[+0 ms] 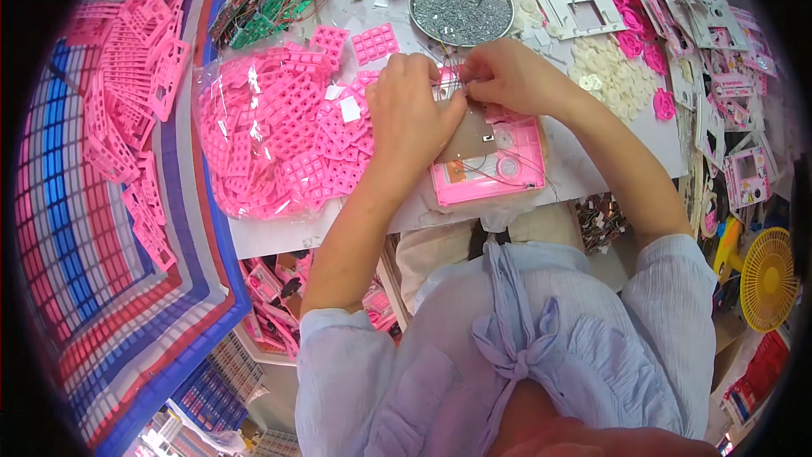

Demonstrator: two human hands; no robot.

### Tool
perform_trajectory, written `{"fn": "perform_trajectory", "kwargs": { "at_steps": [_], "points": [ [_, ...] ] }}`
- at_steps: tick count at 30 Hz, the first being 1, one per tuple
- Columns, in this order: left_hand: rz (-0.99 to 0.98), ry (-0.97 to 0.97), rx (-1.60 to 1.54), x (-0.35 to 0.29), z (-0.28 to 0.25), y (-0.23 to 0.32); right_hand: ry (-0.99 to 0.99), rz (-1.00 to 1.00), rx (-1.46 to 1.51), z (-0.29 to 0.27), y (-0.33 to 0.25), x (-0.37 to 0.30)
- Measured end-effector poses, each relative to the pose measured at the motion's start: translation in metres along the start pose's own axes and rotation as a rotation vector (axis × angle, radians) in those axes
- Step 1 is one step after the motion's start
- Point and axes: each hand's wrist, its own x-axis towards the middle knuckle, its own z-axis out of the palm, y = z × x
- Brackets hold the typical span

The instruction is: Assembling a small toy calculator by attaching a circuit board and various plastic components using a glue gun.

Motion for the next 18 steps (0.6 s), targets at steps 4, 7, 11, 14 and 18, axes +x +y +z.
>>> {"fn": "perform_trajectory", "kwargs": {
  "at_steps": [4, 7, 11, 14, 18],
  "points": [
    [-0.005, -0.002, -0.01, 0.003, 0.005, -0.002, -0.007, 0.07, 0.187, 0.004, -0.003, -0.004],
    [-0.035, 0.005, -0.021, 0.001, 0.003, -0.001, 0.048, -0.033, 0.066, 0.013, 0.001, -0.002],
    [-0.051, -0.007, -0.016, 0.002, 0.002, -0.001, 0.157, -0.12, -0.118, 0.017, 0.003, -0.003],
    [-0.08, -0.038, -0.019, 0.004, 0.0, -0.001, 0.187, -0.073, -0.117, 0.019, -0.002, -0.005],
    [-0.096, -0.047, -0.021, 0.006, 0.002, -0.007, 0.116, -0.034, -0.028, 0.014, 0.001, -0.006]
  ]
}}
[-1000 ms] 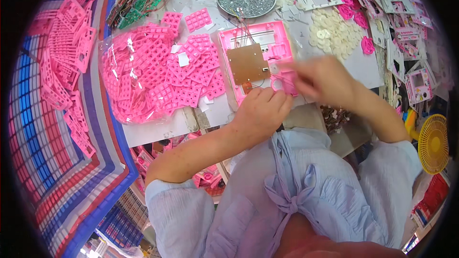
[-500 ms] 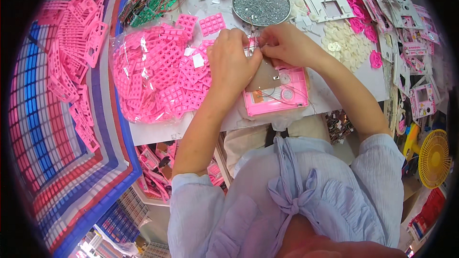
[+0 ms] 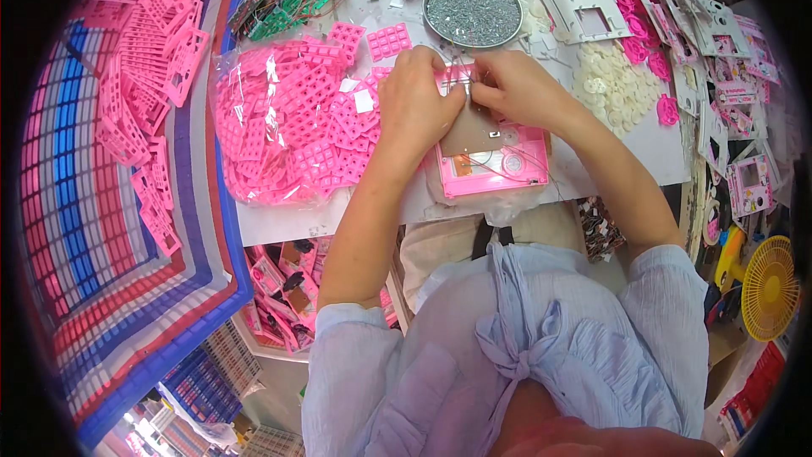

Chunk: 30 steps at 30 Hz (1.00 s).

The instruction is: Assembling a small toy calculator by attaching a circuit board and various plastic components using a glue gun.

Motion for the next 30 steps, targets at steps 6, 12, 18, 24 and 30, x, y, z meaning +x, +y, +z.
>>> {"fn": "perform_trajectory", "kwargs": {
  "at_steps": [6, 12, 18, 24, 30],
  "points": [
    [-0.056, 0.0, 0.027, -0.002, 0.003, 0.001, 0.09, -0.013, 0.236, 0.004, -0.008, -0.028],
    [-0.031, -0.148, -0.105, 0.008, -0.016, -0.004, 0.156, -0.511, -0.151, 0.026, -0.013, -0.044],
    [0.059, -0.225, -0.124, 0.039, -0.014, -0.007, -0.096, -0.649, -0.303, 0.02, -0.022, -0.031],
    [0.261, -0.184, -0.244, 0.033, -0.011, -0.003, 0.475, -0.631, -0.401, -0.027, 0.004, 0.005],
    [0.232, -0.155, -0.281, 0.028, -0.012, 0.0, 0.264, -0.522, -0.277, -0.019, 0.029, 0.015]
  ]
}}
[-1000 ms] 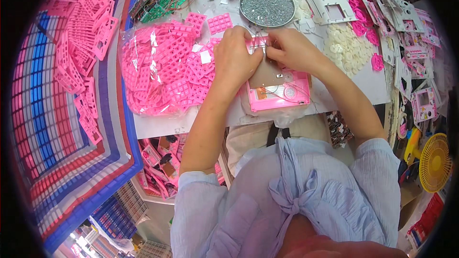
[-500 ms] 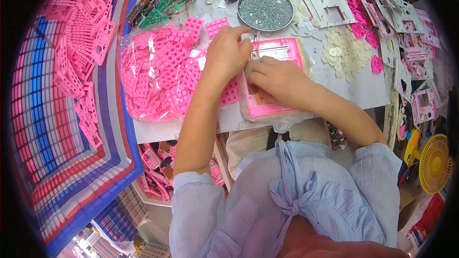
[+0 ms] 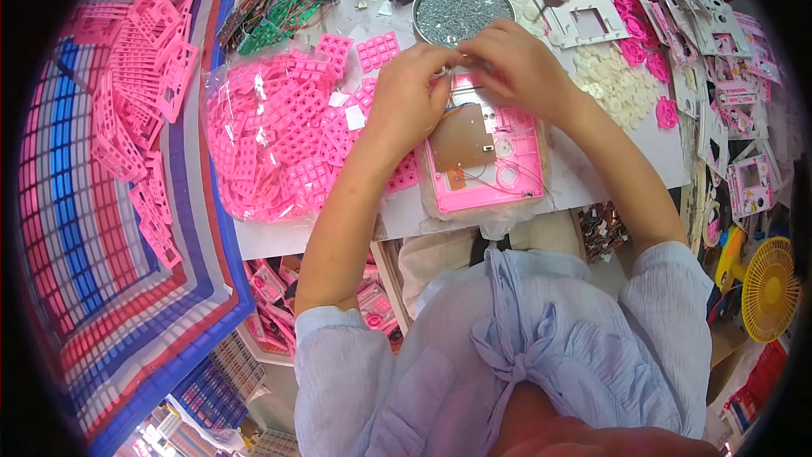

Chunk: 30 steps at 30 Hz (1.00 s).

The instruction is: Assembling a small toy calculator by attaching a circuit board and various plastic components using a glue gun.

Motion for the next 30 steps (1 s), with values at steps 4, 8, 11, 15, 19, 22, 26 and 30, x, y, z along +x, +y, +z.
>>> {"fn": "perform_trajectory", "kwargs": {
  "at_steps": [4, 8, 11, 15, 19, 22, 26, 30],
  "points": [
    [-0.1, 0.079, -0.025, -0.004, -0.003, 0.009, -0.016, -0.067, -0.093, -0.005, 0.003, 0.003],
    [-0.113, 0.069, 0.117, -0.006, -0.003, 0.005, -0.061, -0.038, -0.124, -0.019, -0.006, -0.006],
    [-0.155, 0.026, 0.291, -0.003, 0.001, 0.007, -0.073, -0.052, -0.204, -0.029, -0.018, -0.02],
    [-0.184, -0.023, 0.35, 0.007, 0.0, 0.012, -0.063, -0.08, -0.381, -0.017, -0.031, -0.026],
    [0.299, 0.095, 0.518, 0.008, -0.004, 0.017, -0.141, -0.112, -0.422, -0.011, -0.039, -0.023],
    [0.544, 0.042, 0.543, 0.005, -0.015, 0.021, -0.278, -0.128, -0.38, -0.018, -0.054, -0.024],
    [0.32, -0.152, 0.377, -0.006, -0.013, 0.021, -0.25, -0.086, -0.29, -0.023, -0.068, -0.042],
    [0.076, -0.107, 0.335, -0.013, 0.002, 0.025, -0.083, 0.076, -0.175, -0.015, -0.068, -0.059]
  ]
}}
